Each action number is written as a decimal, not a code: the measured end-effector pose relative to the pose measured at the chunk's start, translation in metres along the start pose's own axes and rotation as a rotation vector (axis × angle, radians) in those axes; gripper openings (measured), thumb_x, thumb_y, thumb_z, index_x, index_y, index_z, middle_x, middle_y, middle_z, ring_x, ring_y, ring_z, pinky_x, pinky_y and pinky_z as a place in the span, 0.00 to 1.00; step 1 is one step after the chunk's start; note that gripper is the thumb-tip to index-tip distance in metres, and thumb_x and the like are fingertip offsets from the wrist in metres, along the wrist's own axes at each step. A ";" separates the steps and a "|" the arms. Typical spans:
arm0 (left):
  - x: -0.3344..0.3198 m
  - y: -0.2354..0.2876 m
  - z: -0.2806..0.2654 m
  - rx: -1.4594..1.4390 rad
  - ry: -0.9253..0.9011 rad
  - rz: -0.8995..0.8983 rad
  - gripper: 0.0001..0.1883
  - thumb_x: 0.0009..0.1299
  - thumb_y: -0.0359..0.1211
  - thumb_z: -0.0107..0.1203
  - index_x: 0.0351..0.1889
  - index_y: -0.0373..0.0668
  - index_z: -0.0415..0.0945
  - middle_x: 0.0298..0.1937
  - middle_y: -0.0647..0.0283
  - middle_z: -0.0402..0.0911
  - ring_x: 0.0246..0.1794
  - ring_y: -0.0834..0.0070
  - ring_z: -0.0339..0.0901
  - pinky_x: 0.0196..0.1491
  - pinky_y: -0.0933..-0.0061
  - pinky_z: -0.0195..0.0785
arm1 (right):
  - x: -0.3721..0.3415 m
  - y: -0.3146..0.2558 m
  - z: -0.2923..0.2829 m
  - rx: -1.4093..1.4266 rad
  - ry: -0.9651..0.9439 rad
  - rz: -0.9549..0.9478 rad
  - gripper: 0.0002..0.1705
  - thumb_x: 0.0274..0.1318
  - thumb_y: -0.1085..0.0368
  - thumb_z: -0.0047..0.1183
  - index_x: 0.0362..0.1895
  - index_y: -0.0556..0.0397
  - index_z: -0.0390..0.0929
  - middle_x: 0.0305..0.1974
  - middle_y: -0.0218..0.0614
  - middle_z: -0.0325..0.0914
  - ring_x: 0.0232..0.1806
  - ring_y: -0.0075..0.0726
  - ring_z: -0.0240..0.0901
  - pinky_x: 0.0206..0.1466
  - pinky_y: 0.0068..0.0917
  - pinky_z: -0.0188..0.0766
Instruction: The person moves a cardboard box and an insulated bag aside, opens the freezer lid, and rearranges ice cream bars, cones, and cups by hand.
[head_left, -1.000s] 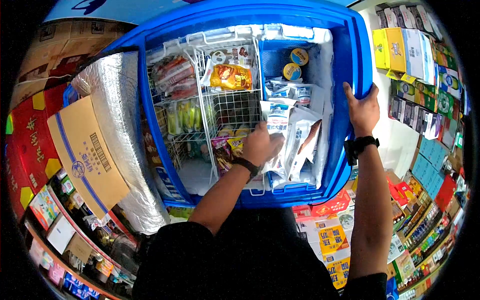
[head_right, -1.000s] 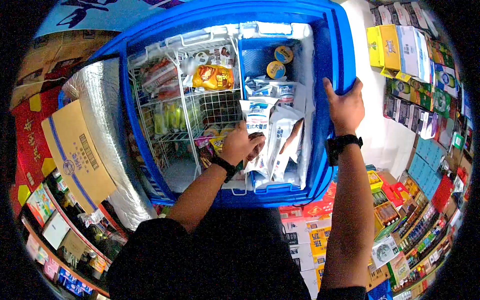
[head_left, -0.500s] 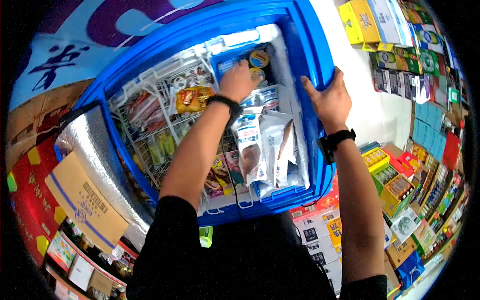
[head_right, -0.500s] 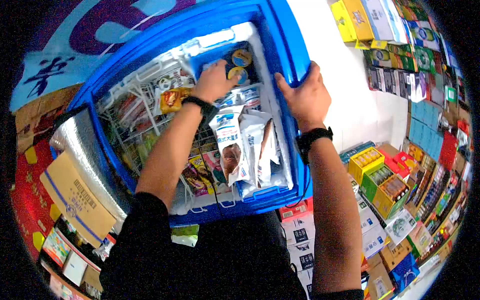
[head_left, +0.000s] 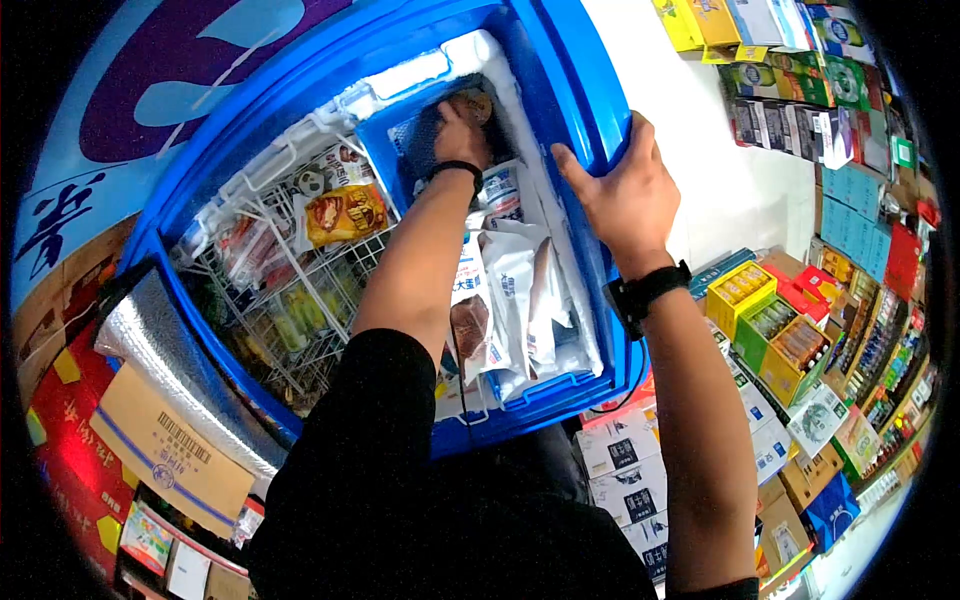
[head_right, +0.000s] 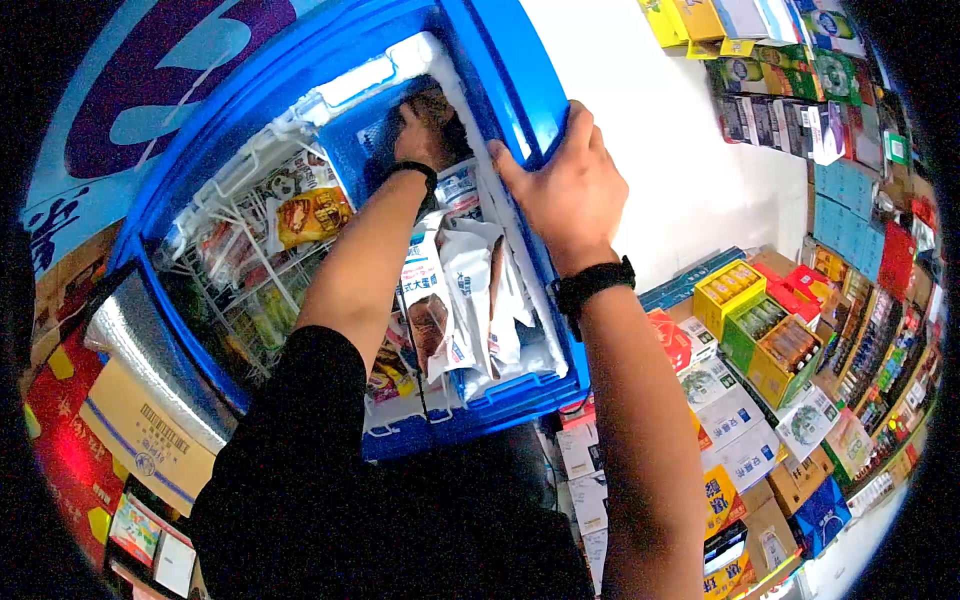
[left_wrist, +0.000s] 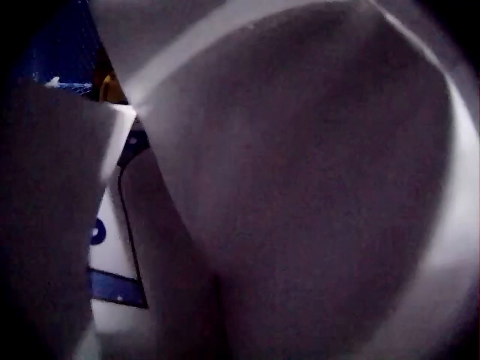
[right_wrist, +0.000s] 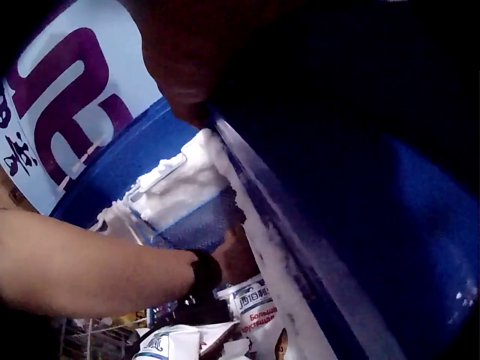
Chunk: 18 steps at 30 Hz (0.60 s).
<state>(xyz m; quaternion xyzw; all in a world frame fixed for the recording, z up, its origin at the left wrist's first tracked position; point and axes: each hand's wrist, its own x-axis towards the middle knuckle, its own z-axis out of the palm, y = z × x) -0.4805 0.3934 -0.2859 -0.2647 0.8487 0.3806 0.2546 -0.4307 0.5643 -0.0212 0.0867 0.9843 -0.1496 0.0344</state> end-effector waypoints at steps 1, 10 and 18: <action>-0.002 0.000 -0.002 0.165 0.006 0.131 0.41 0.64 0.34 0.66 0.73 0.44 0.56 0.71 0.42 0.58 0.62 0.40 0.74 0.58 0.46 0.78 | 0.000 0.002 0.002 0.007 0.028 -0.023 0.47 0.51 0.35 0.68 0.62 0.57 0.69 0.48 0.51 0.83 0.44 0.55 0.85 0.45 0.45 0.83; 0.008 -0.016 -0.008 0.479 -0.088 0.262 0.40 0.71 0.37 0.59 0.80 0.76 0.55 0.78 0.40 0.55 0.62 0.44 0.78 0.57 0.51 0.79 | -0.001 0.004 -0.001 0.009 0.011 -0.030 0.48 0.51 0.36 0.68 0.64 0.57 0.68 0.49 0.51 0.83 0.45 0.55 0.86 0.46 0.44 0.83; 0.011 -0.019 -0.005 0.564 -0.036 0.269 0.38 0.73 0.39 0.57 0.80 0.78 0.57 0.76 0.43 0.60 0.56 0.42 0.81 0.56 0.50 0.79 | 0.000 0.005 0.000 -0.010 0.027 -0.039 0.49 0.50 0.35 0.68 0.64 0.57 0.69 0.48 0.52 0.83 0.44 0.55 0.86 0.45 0.45 0.83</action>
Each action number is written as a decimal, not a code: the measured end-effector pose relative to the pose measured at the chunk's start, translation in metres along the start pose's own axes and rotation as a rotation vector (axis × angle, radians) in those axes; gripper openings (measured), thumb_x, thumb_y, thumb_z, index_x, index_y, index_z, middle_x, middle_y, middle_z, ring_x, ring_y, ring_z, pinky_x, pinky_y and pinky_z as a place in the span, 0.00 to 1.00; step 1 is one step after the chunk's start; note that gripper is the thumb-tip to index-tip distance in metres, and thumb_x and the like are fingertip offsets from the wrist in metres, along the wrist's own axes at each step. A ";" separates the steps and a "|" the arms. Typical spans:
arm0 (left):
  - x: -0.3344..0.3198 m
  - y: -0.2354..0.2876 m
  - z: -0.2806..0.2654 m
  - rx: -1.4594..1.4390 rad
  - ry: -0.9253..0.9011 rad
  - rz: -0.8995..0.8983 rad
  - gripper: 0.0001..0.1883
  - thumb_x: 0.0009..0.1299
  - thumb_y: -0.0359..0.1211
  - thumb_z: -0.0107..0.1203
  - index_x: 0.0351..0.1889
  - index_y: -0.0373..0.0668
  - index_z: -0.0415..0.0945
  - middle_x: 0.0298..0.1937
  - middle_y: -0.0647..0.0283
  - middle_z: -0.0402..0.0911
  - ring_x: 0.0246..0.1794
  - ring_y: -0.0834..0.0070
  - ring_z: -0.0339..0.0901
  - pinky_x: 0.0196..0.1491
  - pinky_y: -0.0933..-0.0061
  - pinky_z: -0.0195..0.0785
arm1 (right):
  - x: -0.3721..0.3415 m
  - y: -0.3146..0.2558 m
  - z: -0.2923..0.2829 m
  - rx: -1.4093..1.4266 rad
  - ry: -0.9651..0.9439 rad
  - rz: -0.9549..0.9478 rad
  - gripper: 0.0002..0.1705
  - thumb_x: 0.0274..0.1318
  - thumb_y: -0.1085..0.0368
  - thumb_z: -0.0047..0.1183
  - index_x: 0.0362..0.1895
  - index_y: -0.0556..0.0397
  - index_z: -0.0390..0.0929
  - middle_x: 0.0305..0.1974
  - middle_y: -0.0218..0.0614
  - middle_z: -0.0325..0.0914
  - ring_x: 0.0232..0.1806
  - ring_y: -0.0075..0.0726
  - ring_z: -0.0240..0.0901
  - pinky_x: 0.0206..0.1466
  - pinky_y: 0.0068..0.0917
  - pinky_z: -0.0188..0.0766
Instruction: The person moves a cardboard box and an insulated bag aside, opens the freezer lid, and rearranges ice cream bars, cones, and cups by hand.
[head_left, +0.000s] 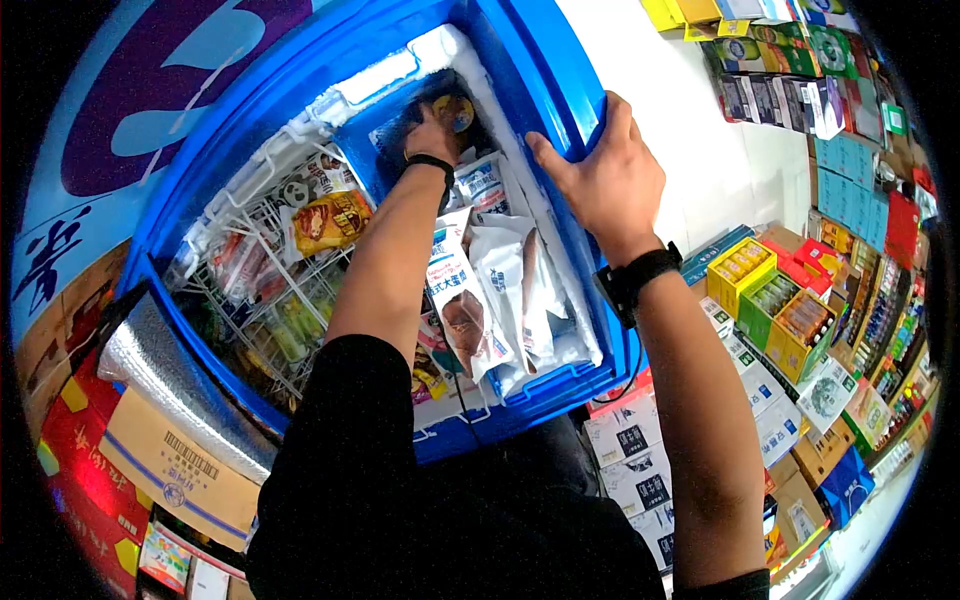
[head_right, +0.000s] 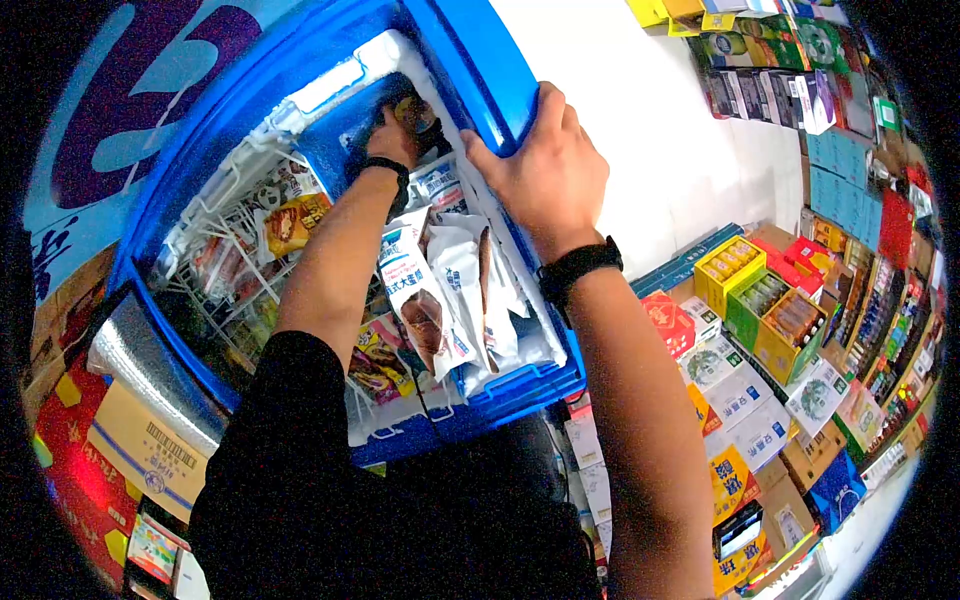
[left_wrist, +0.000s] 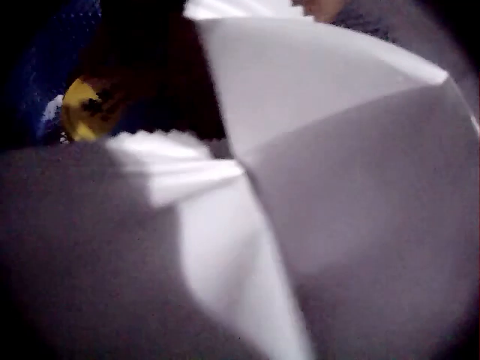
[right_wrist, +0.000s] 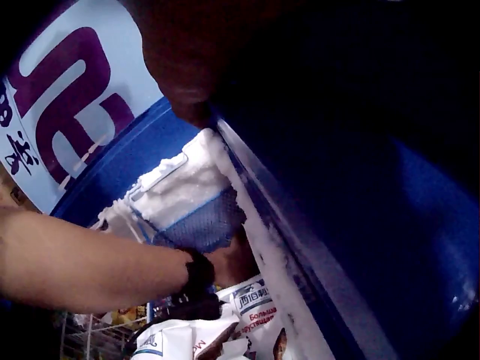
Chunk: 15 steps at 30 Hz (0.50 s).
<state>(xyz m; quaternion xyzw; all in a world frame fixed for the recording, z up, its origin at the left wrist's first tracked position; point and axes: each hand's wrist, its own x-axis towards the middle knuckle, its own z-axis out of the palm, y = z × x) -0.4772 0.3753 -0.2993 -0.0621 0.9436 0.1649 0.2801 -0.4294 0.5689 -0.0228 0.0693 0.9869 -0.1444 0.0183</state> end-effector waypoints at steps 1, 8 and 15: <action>-0.005 0.002 -0.007 0.032 -0.012 0.020 0.38 0.73 0.39 0.57 0.80 0.78 0.57 0.76 0.44 0.60 0.56 0.42 0.82 0.56 0.50 0.79 | 0.000 0.001 0.001 -0.005 0.010 -0.010 0.49 0.50 0.35 0.68 0.64 0.57 0.69 0.48 0.52 0.83 0.44 0.55 0.86 0.45 0.45 0.83; 0.007 -0.002 -0.012 0.008 -0.073 -0.015 0.38 0.76 0.36 0.55 0.83 0.62 0.51 0.68 0.39 0.71 0.56 0.42 0.83 0.57 0.48 0.79 | -0.001 0.002 0.001 -0.003 0.032 -0.026 0.47 0.50 0.35 0.68 0.62 0.57 0.70 0.45 0.51 0.84 0.43 0.55 0.86 0.44 0.45 0.83; -0.006 -0.006 -0.027 0.064 -0.009 0.060 0.40 0.68 0.28 0.61 0.78 0.51 0.57 0.69 0.39 0.59 0.58 0.34 0.79 0.59 0.44 0.78 | -0.002 0.003 0.004 -0.012 0.053 -0.058 0.45 0.50 0.35 0.68 0.58 0.57 0.71 0.42 0.50 0.84 0.39 0.55 0.86 0.41 0.46 0.83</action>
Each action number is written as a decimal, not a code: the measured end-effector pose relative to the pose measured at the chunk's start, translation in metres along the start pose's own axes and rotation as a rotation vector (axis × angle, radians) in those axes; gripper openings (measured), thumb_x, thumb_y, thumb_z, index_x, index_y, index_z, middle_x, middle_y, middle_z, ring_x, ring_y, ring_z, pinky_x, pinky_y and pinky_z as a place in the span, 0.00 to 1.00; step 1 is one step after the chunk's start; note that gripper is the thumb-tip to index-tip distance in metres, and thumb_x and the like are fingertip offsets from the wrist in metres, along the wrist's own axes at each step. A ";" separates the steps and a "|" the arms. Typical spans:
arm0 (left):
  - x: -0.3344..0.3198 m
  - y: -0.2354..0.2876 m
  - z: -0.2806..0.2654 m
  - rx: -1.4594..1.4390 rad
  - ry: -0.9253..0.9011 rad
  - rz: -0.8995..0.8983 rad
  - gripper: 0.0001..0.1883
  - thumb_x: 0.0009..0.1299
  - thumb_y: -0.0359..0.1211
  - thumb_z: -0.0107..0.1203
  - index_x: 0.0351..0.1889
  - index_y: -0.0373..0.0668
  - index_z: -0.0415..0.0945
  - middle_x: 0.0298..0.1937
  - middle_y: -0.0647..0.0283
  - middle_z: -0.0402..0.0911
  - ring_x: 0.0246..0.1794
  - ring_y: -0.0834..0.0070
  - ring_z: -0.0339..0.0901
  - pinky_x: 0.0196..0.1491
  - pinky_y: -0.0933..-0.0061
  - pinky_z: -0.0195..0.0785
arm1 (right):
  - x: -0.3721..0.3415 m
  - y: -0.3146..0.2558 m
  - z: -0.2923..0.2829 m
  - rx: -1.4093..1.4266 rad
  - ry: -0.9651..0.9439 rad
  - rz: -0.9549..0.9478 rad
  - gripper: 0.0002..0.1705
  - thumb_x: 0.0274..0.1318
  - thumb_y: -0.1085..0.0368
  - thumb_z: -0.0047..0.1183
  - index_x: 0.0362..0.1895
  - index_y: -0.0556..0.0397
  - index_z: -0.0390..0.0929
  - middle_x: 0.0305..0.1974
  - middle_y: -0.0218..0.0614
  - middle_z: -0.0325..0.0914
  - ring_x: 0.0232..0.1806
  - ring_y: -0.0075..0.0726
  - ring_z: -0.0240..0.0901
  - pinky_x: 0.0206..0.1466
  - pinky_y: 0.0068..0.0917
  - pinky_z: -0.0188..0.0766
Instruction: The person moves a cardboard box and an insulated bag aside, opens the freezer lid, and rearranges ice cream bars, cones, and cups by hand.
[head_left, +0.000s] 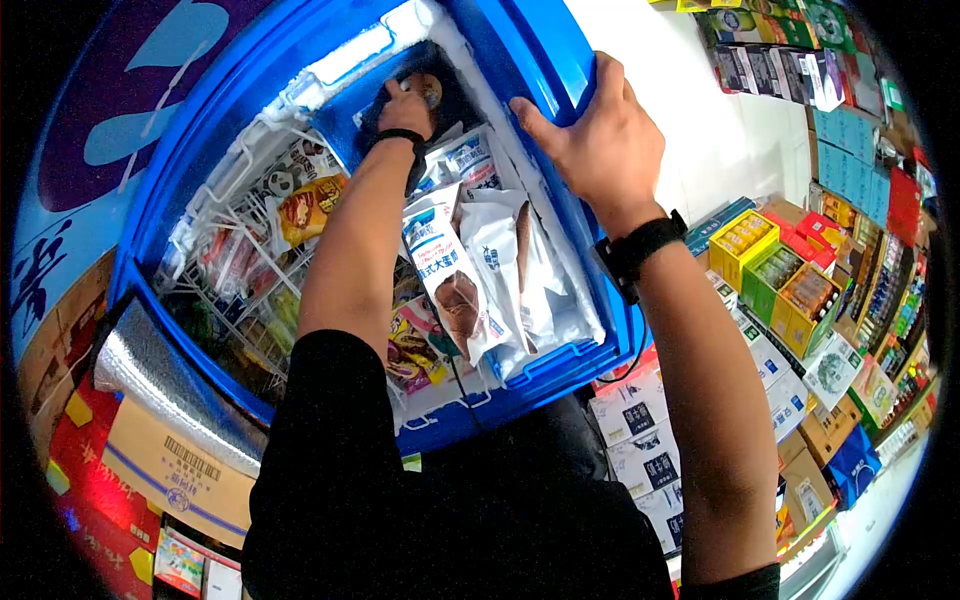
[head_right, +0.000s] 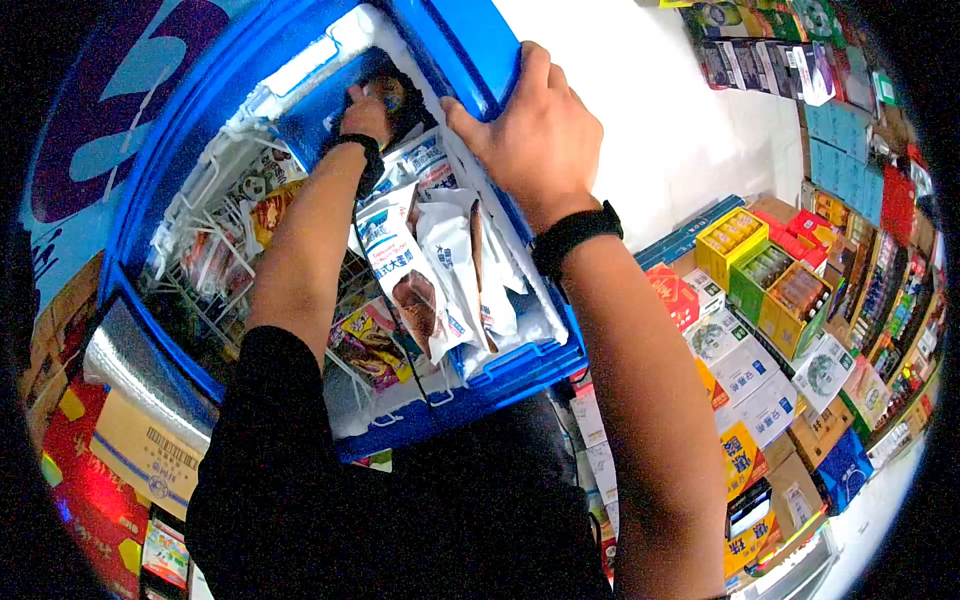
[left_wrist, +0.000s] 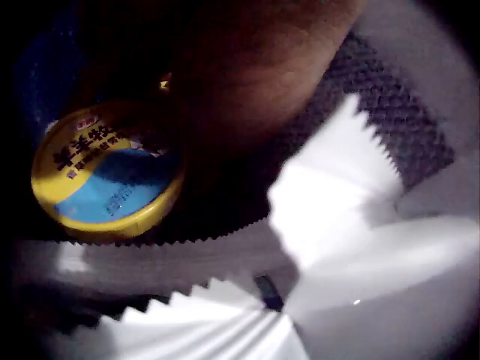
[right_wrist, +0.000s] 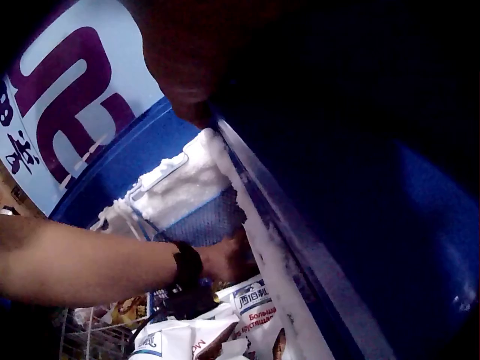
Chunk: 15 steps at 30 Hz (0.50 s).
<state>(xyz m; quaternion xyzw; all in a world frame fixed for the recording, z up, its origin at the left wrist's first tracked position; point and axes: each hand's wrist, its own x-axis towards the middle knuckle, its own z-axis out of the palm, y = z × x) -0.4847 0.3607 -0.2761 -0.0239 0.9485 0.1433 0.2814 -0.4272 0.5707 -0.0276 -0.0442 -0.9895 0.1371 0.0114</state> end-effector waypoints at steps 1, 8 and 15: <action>0.004 -0.004 0.004 -0.030 0.003 -0.019 0.39 0.68 0.28 0.61 0.77 0.50 0.57 0.71 0.39 0.57 0.59 0.33 0.79 0.60 0.44 0.77 | 0.000 0.001 0.000 -0.006 -0.003 0.001 0.45 0.50 0.35 0.68 0.58 0.57 0.71 0.41 0.50 0.84 0.38 0.55 0.86 0.41 0.46 0.83; -0.019 -0.014 -0.012 -0.173 0.141 0.176 0.40 0.65 0.28 0.65 0.75 0.47 0.58 0.71 0.37 0.58 0.58 0.30 0.76 0.64 0.45 0.73 | -0.001 0.005 0.005 -0.010 0.023 -0.022 0.46 0.51 0.34 0.68 0.59 0.57 0.71 0.44 0.51 0.85 0.41 0.55 0.87 0.43 0.45 0.84; -0.067 -0.011 -0.054 -0.289 0.244 0.400 0.41 0.68 0.35 0.68 0.77 0.60 0.58 0.69 0.43 0.62 0.60 0.34 0.76 0.62 0.46 0.74 | -0.002 -0.001 0.001 -0.040 -0.014 0.012 0.52 0.51 0.27 0.65 0.64 0.59 0.71 0.45 0.53 0.86 0.45 0.55 0.87 0.49 0.43 0.83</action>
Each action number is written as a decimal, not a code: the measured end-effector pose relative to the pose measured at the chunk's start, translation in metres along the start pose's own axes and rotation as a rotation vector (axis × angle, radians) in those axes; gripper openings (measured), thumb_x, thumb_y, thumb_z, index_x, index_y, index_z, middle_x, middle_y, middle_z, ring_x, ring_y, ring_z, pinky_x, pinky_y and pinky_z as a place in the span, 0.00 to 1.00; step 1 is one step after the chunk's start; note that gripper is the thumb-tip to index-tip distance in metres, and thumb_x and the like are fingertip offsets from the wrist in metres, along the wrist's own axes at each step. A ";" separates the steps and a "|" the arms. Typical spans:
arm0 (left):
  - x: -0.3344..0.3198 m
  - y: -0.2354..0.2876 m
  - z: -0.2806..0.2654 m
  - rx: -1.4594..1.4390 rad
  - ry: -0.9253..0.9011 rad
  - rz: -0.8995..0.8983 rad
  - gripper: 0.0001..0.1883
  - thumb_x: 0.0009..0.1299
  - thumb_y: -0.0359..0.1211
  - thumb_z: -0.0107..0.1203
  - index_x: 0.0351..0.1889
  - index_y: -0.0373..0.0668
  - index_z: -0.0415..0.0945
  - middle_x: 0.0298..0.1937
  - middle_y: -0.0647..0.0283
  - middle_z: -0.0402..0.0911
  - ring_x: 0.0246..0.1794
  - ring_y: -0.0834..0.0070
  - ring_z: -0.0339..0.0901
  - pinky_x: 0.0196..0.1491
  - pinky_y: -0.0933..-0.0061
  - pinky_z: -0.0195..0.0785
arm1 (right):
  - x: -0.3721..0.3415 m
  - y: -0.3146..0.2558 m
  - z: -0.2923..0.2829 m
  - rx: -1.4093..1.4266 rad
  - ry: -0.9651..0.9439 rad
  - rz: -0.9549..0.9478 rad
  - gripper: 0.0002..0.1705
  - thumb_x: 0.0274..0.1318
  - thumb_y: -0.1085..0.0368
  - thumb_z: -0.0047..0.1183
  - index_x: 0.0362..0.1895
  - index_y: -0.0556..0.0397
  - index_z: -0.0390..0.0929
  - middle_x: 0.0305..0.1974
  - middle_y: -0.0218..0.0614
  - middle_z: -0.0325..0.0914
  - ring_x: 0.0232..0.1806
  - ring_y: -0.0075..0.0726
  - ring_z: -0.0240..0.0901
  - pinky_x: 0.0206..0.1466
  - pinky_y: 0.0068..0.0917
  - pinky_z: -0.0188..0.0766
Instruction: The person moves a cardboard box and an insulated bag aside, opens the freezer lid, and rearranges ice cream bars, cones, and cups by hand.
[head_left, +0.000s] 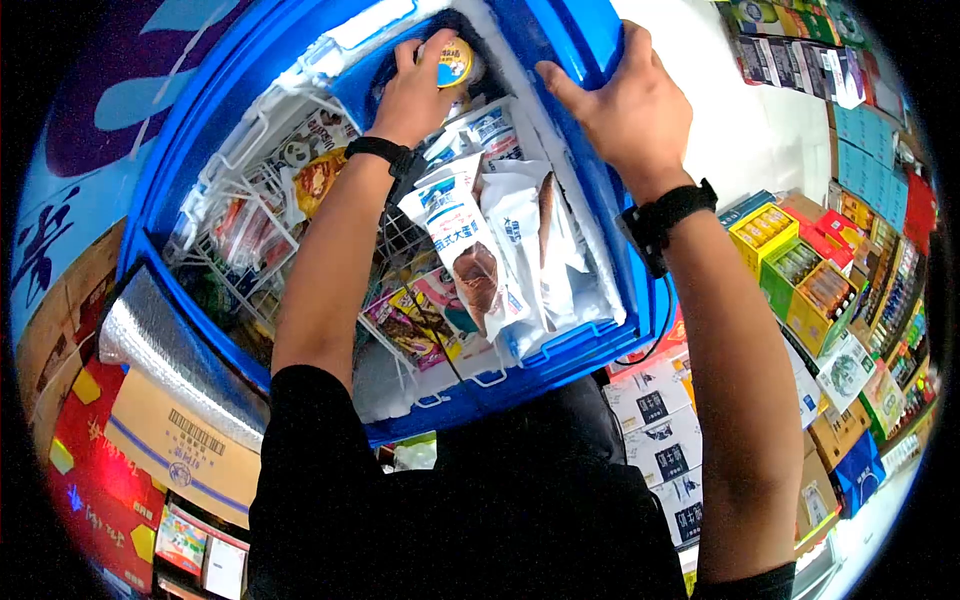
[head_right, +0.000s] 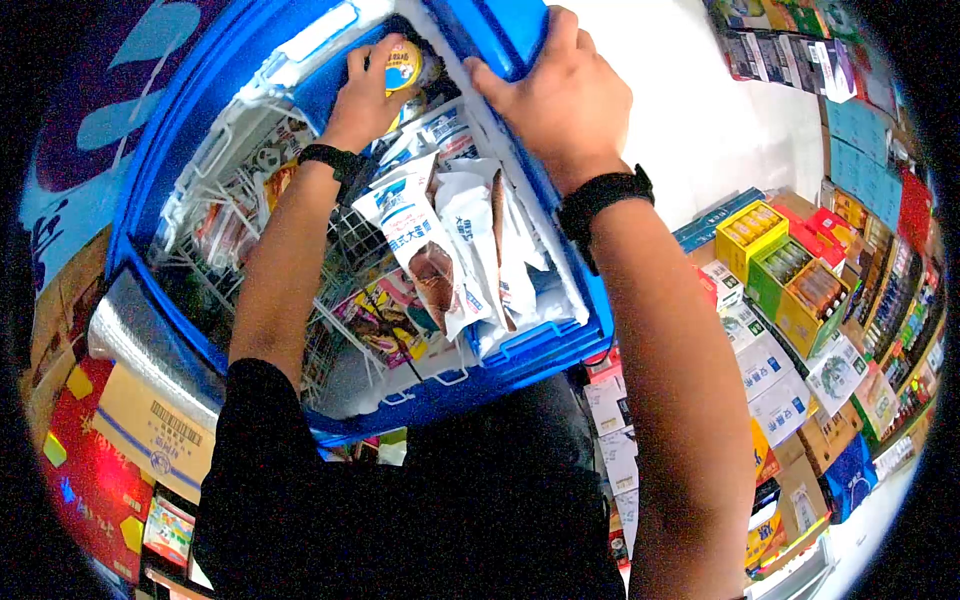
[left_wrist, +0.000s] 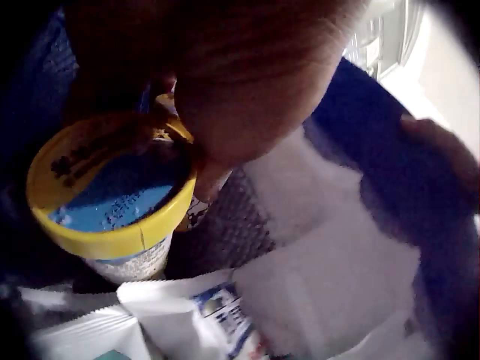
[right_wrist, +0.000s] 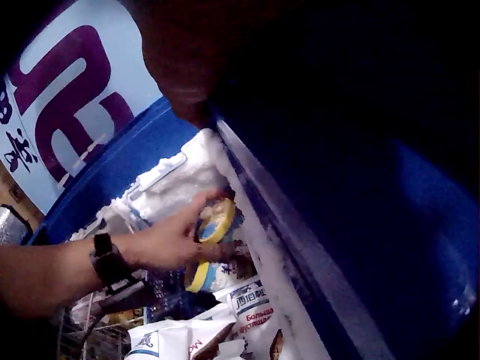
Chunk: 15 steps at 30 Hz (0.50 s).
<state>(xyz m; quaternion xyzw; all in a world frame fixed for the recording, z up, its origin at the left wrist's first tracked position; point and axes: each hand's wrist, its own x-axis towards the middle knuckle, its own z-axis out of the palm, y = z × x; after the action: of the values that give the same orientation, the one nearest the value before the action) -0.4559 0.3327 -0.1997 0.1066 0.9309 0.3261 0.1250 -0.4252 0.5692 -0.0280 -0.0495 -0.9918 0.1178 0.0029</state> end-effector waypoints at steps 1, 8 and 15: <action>-0.005 0.006 -0.011 -0.047 0.024 0.005 0.42 0.67 0.35 0.70 0.77 0.59 0.59 0.68 0.43 0.64 0.61 0.36 0.75 0.63 0.47 0.73 | 0.000 -0.001 0.000 -0.007 0.002 0.002 0.52 0.52 0.27 0.64 0.64 0.59 0.70 0.45 0.53 0.86 0.44 0.55 0.87 0.48 0.44 0.83; -0.045 -0.009 -0.057 -0.709 0.009 -0.099 0.45 0.70 0.36 0.72 0.79 0.47 0.53 0.63 0.52 0.77 0.59 0.65 0.80 0.59 0.65 0.77 | 0.000 0.006 0.008 -0.027 0.020 -0.019 0.50 0.51 0.29 0.64 0.63 0.56 0.70 0.48 0.52 0.85 0.45 0.56 0.87 0.47 0.46 0.84; -0.133 0.016 -0.130 -0.838 -0.068 -0.404 0.46 0.71 0.35 0.70 0.79 0.45 0.49 0.64 0.52 0.77 0.59 0.66 0.80 0.57 0.65 0.78 | -0.001 -0.006 -0.002 -0.041 -0.035 0.042 0.51 0.53 0.27 0.62 0.63 0.57 0.70 0.48 0.52 0.86 0.48 0.55 0.86 0.51 0.45 0.82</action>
<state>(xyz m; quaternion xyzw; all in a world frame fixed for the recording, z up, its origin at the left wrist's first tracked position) -0.3674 0.2319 -0.0700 -0.1258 0.7166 0.6394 0.2485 -0.4247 0.5640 -0.0249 -0.0685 -0.9926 0.0984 -0.0179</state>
